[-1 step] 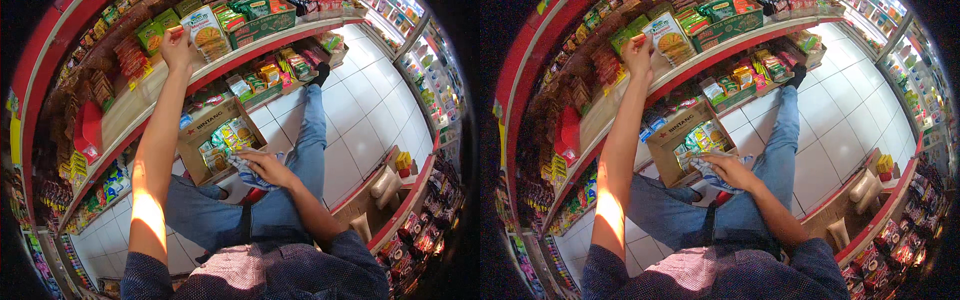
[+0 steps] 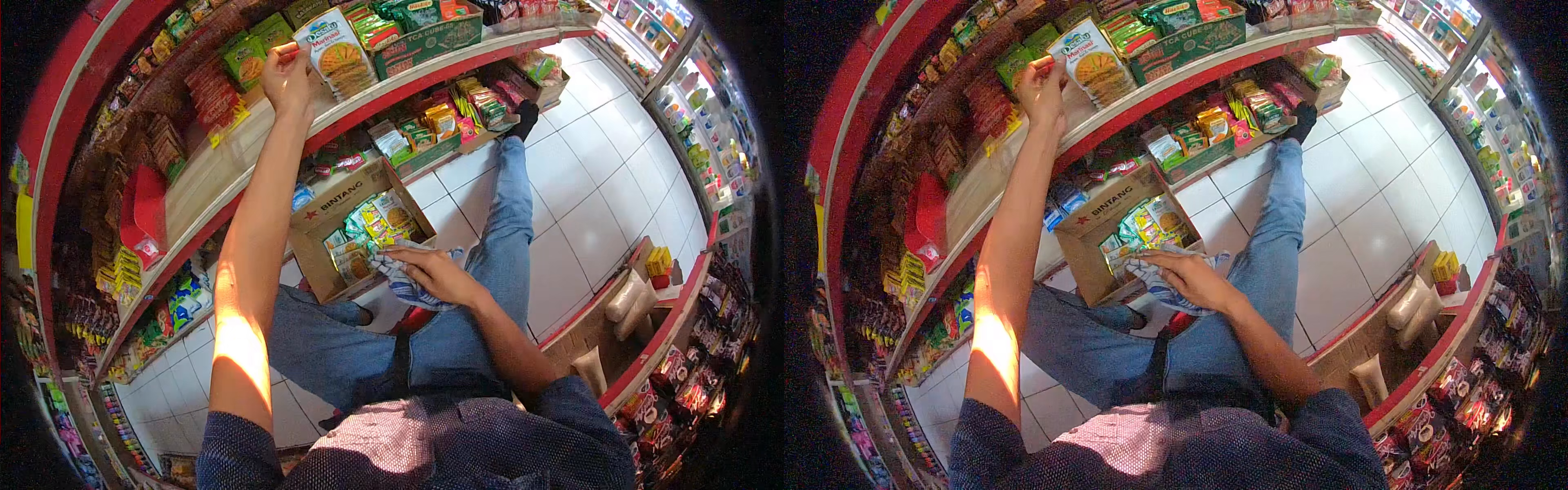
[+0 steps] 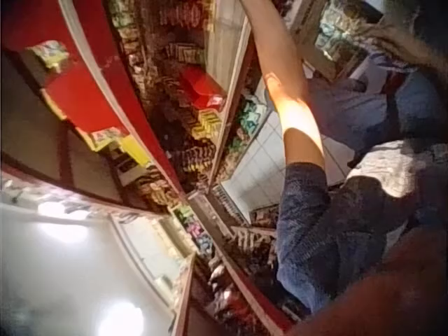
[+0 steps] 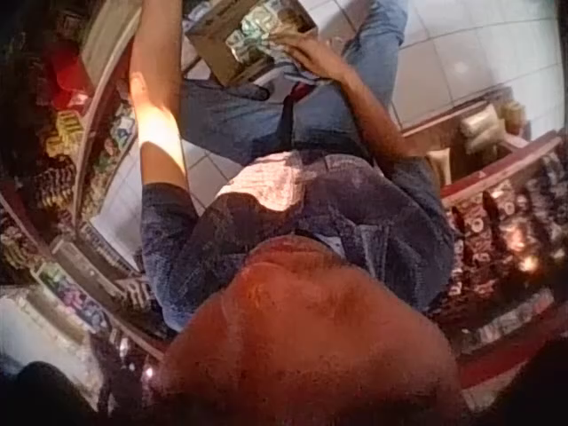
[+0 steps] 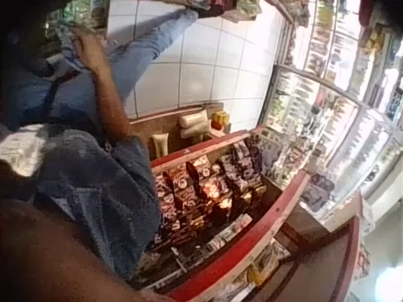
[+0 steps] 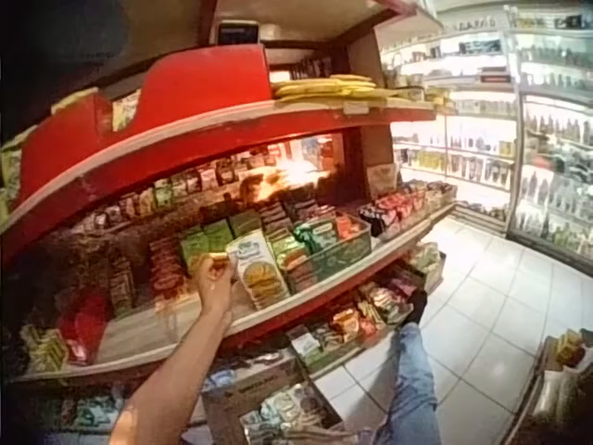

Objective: Wiping down small condiment or spice packets with a cloth and organizing them in a box.

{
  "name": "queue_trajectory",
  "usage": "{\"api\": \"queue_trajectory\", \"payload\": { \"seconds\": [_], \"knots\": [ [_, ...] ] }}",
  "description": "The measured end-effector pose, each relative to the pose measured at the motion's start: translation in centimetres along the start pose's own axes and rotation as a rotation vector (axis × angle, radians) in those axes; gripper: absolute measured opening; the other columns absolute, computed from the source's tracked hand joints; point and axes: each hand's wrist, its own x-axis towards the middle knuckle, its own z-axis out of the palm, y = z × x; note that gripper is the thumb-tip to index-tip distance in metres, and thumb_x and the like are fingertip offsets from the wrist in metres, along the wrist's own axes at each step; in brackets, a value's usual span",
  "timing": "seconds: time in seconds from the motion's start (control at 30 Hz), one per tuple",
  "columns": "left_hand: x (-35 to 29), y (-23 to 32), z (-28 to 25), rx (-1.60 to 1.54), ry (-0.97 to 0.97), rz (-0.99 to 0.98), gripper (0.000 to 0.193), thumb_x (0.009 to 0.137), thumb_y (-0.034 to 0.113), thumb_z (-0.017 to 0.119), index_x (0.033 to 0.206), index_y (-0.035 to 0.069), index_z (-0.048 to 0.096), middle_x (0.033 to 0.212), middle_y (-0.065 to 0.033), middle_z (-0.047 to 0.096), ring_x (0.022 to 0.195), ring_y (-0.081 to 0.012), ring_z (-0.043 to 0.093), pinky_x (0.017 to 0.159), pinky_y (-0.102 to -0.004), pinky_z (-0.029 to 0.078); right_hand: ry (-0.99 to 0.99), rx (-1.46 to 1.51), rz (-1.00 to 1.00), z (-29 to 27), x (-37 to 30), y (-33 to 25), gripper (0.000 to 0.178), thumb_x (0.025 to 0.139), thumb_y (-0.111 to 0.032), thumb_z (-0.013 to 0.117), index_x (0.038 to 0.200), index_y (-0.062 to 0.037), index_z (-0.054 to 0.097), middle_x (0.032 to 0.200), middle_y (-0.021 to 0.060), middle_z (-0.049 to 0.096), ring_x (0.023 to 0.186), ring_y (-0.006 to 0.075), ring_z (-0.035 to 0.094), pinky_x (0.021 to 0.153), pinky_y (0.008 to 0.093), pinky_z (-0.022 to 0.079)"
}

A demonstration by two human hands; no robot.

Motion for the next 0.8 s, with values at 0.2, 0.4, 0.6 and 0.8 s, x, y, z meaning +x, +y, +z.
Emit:
{"api": "queue_trajectory", "payload": {
  "seconds": [0.2,0.4,0.6,0.8],
  "knots": [
    [-0.1,-0.6,0.6,0.203,0.001,0.091,0.015,0.089,0.012,0.078,0.097,0.006,0.067,0.087,-0.0017,0.067,0.079,-0.0095,0.061,0.071,-0.0254,0.049,-0.024,-0.014,0.012,-0.2,-0.3,1.0,0.043,0.094,-0.002,0.057,0.137,-0.0031,0.058,0.141,0.0157,0.059,0.130,0.0373,0.056,0.110,0.0436,0.045],
    [-0.3,0.6,0.4,0.455,-0.041,0.283,0.015,0.086,0.012,0.080,0.091,0.003,0.069,0.083,-0.0028,0.070,0.077,-0.0100,0.064,0.074,-0.0274,0.052,-0.004,-0.040,0.001,0.0,-0.3,0.9,0.037,0.096,-0.003,0.055,0.133,-0.0016,0.060,0.138,0.0162,0.061,0.123,0.0374,0.061,0.105,0.0424,0.048],
    [0.1,-0.6,0.1,0.455,-0.085,0.304,0.016,0.085,0.014,0.081,0.090,0.004,0.069,0.081,-0.0021,0.070,0.075,-0.0099,0.064,0.073,-0.0268,0.052,-0.012,-0.054,-0.011,0.1,-0.4,0.5,0.038,0.096,-0.003,0.055,0.133,-0.0018,0.059,0.135,0.0168,0.063,0.120,0.0383,0.062,0.104,0.0439,0.049],
    [-0.4,-1.1,-0.4,0.508,-0.129,0.289,0.024,0.084,0.019,0.082,0.092,0.002,0.068,0.081,-0.0040,0.069,0.074,-0.0115,0.064,0.072,-0.0288,0.052,-0.017,-0.082,-0.005,0.2,-0.7,0.8,0.039,0.095,-0.002,0.055,0.134,-0.0022,0.058,0.134,0.0186,0.063,0.120,0.0399,0.061,0.104,0.0447,0.048]
  ]
}}
